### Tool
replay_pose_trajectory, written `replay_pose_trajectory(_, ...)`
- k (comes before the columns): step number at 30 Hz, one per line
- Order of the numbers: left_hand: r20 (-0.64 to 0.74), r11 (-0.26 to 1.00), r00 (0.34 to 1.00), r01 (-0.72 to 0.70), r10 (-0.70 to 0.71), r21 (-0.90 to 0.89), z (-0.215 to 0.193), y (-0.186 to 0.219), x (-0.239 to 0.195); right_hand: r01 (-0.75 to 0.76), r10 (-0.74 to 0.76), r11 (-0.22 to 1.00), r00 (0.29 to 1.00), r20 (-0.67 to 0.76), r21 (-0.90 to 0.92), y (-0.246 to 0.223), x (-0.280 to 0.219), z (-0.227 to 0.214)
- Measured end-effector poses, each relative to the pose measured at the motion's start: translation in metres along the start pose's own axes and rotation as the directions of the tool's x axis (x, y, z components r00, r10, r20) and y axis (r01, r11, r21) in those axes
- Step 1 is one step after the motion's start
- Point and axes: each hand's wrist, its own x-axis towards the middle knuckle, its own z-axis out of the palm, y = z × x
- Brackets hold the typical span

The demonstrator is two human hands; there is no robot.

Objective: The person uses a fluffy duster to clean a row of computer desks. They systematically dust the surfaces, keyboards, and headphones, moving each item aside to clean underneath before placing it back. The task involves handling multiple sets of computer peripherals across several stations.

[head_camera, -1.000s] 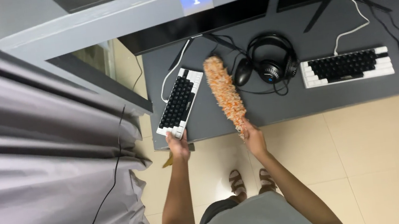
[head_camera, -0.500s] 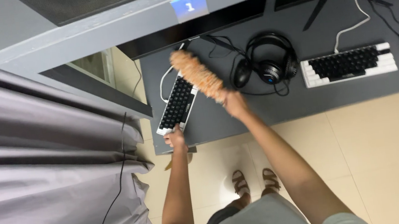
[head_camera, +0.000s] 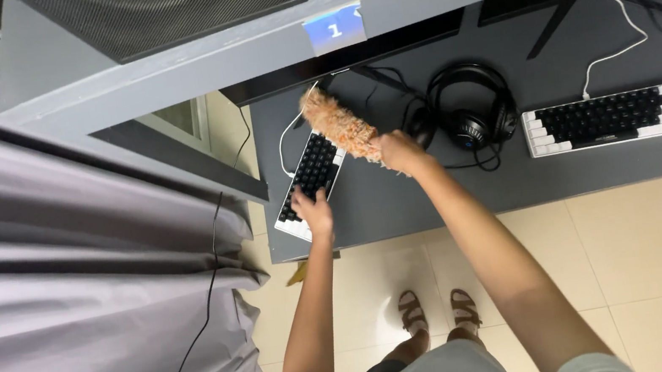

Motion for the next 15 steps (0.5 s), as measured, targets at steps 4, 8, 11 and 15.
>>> replay_pose_trajectory(4, 0.06, 0.993, 0.993, -0.105, 0.101, 0.054, 0.012, 0.017, -0.006, -0.159, 0.159, 0.985, 0.987, -0.009, -0.059, -0.017, -0.013, -0.048)
replay_pose_trajectory(8, 0.195, 0.992, 0.98, -0.016, 0.039, -0.122, 0.008, 0.037, -0.016, -0.222, 0.207, 0.966, 0.971, -0.116, -0.133, 0.024, 0.005, 0.011)
replay_pose_trajectory(11, 0.253, 0.988, 0.966, -0.004, 0.044, -0.156, 0.009, 0.039, -0.014, -0.169, 0.164, 0.983, 0.983, -0.078, -0.069, 0.038, -0.009, 0.028)
replay_pose_trajectory(15, 0.316, 0.968, 0.942, -0.033, 0.113, -0.249, 0.004, 0.052, -0.025, -0.215, 0.229, 0.973, 0.945, -0.236, 0.084, 0.077, -0.036, 0.143)
